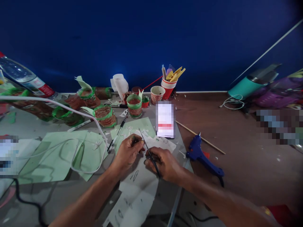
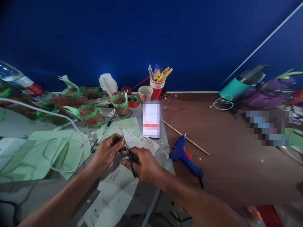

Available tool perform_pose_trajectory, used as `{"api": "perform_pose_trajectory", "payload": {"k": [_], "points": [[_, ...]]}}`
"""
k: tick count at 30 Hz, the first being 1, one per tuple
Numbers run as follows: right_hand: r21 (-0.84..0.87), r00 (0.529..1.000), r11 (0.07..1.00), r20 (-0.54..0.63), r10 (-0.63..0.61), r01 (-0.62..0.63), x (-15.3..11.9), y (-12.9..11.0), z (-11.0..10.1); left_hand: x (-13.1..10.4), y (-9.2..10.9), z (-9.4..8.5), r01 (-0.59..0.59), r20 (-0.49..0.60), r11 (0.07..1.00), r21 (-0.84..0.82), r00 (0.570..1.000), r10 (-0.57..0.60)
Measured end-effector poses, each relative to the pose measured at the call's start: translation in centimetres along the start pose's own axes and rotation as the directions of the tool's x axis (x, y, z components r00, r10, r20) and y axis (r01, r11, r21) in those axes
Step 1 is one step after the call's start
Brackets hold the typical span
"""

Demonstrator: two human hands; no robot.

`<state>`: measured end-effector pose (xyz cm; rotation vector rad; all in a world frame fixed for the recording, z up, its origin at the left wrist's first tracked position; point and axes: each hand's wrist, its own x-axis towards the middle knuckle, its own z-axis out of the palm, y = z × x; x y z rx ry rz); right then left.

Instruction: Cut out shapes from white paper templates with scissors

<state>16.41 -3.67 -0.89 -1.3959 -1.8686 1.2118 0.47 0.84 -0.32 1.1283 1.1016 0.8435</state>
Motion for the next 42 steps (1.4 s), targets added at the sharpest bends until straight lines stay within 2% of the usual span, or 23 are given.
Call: {"api": "perform_pose_trajectory", "payload": {"k": [7,14,19,22,25,27,31,36,42], "points": [[-0.044,0.999,0.999,-0.023,-0.032,0.031,0.02,-0.04,0.11,-0.12,0.2,0.46,0.095,0.024,0.973,-0.211,0.995,-0.093],[-0.023,0.998,0.999,-0.039,-0.042,0.041,0.06,0.51,0.4,-0.18,0.2,0.62,0.14,0.033,0.958,-0.251,0.99,-0.136],[0.104,1.0,0.995,-0.026,0.014,-0.011,0.05,0.64,0.43,-0.23,0.18,0.5,0.118,0.071,0.969,-0.217,0.992,-0.105],[0.255,0.999,0.967,-0.02,0.036,-0.03,-0.01,0.3,0.29,-0.3,0.25,0.28,0.092,0.123,0.977,-0.191,0.99,-0.07],[0.401,0.999,0.915,0.005,0.044,-0.042,0.01,0.06,0.14,-0.27,0.18,0.01,0.087,0.125,0.97,-0.227,0.99,-0.06],[0.423,0.999,0.905,0.013,0.044,-0.046,0.08,0.03,0.04,-0.18,0.08,-0.13,0.095,0.113,0.962,-0.255,0.991,-0.068],[0.389,0.999,0.92,0.022,0.047,-0.052,0.17,0.12,-0.05,0.01,-0.01,-0.17,0.102,0.1,0.96,-0.26,0.992,-0.078],[0.224,1.0,0.974,0.008,0.027,-0.028,0.1,0.33,-0.08,-0.13,0.46,0.18,0.102,0.069,0.974,-0.204,0.994,-0.09],[0.123,0.999,0.992,0.047,0.005,-0.011,0.09,0.31,-0.21,-0.14,0.87,-0.11,0.029,0.025,0.999,0.038,0.999,-0.03]]}}
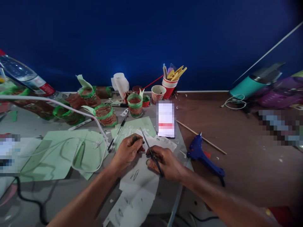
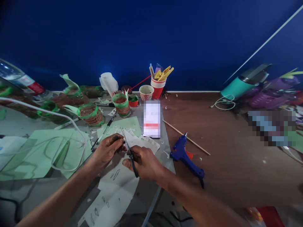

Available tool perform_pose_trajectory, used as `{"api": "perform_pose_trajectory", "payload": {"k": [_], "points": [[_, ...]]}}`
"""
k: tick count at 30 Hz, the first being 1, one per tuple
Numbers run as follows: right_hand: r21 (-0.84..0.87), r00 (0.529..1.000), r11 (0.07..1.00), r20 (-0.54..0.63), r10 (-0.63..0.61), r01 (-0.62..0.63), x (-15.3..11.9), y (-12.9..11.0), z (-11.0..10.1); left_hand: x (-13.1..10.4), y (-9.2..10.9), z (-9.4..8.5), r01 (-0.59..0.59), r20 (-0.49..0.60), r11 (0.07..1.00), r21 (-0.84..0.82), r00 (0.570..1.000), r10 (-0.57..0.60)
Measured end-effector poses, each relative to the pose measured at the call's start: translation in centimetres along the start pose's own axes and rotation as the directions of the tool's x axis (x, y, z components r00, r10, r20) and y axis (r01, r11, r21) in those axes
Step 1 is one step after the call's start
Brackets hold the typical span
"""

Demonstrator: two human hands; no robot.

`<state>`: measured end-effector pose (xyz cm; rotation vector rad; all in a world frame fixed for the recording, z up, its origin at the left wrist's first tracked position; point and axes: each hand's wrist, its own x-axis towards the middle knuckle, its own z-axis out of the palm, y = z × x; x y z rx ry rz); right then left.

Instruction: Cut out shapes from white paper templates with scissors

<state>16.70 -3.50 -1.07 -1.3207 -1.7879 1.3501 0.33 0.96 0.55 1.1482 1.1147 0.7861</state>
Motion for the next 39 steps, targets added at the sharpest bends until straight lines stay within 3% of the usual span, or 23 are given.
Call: {"api": "perform_pose_trajectory", "payload": {"k": [7,13,18,29,39], "points": [[-0.109,1.0,0.994,-0.017,-0.013,0.011,0.1,-0.1,0.0,0.3,-0.5,-0.8,-0.091,0.031,0.975,0.201,0.996,0.086],[-0.071,0.999,0.997,-0.033,0.005,-0.007,0.0,0.1,0.2,0.3,-0.3,-1.2,-0.078,0.07,0.958,0.275,0.996,0.061],[-0.059,0.999,0.998,-0.04,-0.002,0.0,0.0,0.5,0.4,0.1,0.0,-1.1,-0.094,0.029,0.94,0.327,0.996,0.09],[-0.093,0.998,0.996,-0.054,-0.022,0.017,-0.1,-0.1,0.4,0.5,-0.8,-1.1,-0.156,-0.067,0.949,0.273,0.981,0.181],[-0.139,0.996,0.99,-0.073,-0.042,0.031,-0.1,0.0,0.4,0.5,-1.2,-0.8,-0.141,-0.087,0.964,0.225,0.983,0.164]]}}
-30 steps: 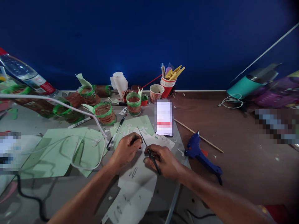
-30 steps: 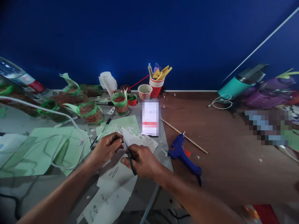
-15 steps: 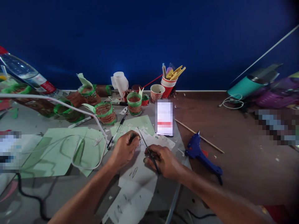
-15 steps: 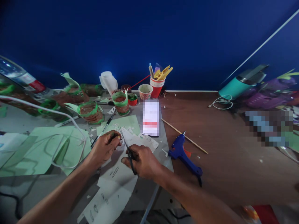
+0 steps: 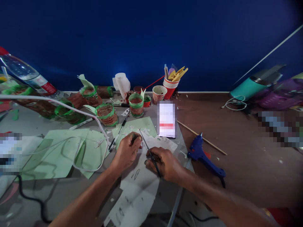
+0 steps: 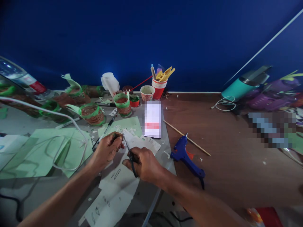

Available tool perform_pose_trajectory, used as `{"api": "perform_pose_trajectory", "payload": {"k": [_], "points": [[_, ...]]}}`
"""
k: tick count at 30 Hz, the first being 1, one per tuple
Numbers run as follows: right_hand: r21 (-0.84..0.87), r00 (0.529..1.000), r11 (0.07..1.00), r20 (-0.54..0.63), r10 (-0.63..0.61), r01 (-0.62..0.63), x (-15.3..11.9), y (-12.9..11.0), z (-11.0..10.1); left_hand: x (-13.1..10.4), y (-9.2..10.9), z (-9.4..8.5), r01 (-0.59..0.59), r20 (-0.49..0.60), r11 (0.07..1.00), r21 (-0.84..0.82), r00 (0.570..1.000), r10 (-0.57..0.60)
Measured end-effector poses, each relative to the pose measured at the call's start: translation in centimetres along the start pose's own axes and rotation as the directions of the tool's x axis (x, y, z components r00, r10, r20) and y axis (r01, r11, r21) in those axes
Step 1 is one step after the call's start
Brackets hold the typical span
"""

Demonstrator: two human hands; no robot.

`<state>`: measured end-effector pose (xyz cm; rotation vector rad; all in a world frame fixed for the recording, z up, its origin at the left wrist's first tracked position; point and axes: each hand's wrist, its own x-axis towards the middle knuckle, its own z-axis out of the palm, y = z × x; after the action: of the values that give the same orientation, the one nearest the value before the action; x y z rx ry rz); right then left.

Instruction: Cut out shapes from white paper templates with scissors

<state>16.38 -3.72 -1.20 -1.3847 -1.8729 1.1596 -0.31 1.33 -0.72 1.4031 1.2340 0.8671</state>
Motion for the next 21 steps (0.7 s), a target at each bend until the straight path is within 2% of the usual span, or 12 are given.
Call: {"api": "perform_pose_trajectory", "payload": {"k": [4,12,15,18,21], "points": [[0.072,0.999,0.997,0.001,0.034,-0.034,0.0,-0.1,0.1,0.0,0.1,0.0,-0.005,-0.019,1.0,-0.03,1.0,0.005],[0.385,0.996,0.919,0.033,0.08,-0.087,0.2,-0.7,-0.4,-0.3,0.9,0.1,0.068,0.029,0.995,-0.073,0.997,-0.066],[0.42,0.998,0.905,0.021,0.058,-0.061,0.3,-0.6,-0.5,-1.1,1.7,0.6,0.018,0.118,1.0,-0.014,0.993,-0.016],[0.399,0.998,0.915,0.002,0.056,-0.053,0.1,-0.7,-0.6,-2.3,3.6,0.7,-0.042,0.244,0.995,0.092,0.97,0.018],[0.396,0.997,0.916,0.06,0.049,-0.069,-0.3,-0.9,-0.5,-4.1,5.5,-0.4,-0.084,0.264,0.961,0.263,0.964,0.012]]}}
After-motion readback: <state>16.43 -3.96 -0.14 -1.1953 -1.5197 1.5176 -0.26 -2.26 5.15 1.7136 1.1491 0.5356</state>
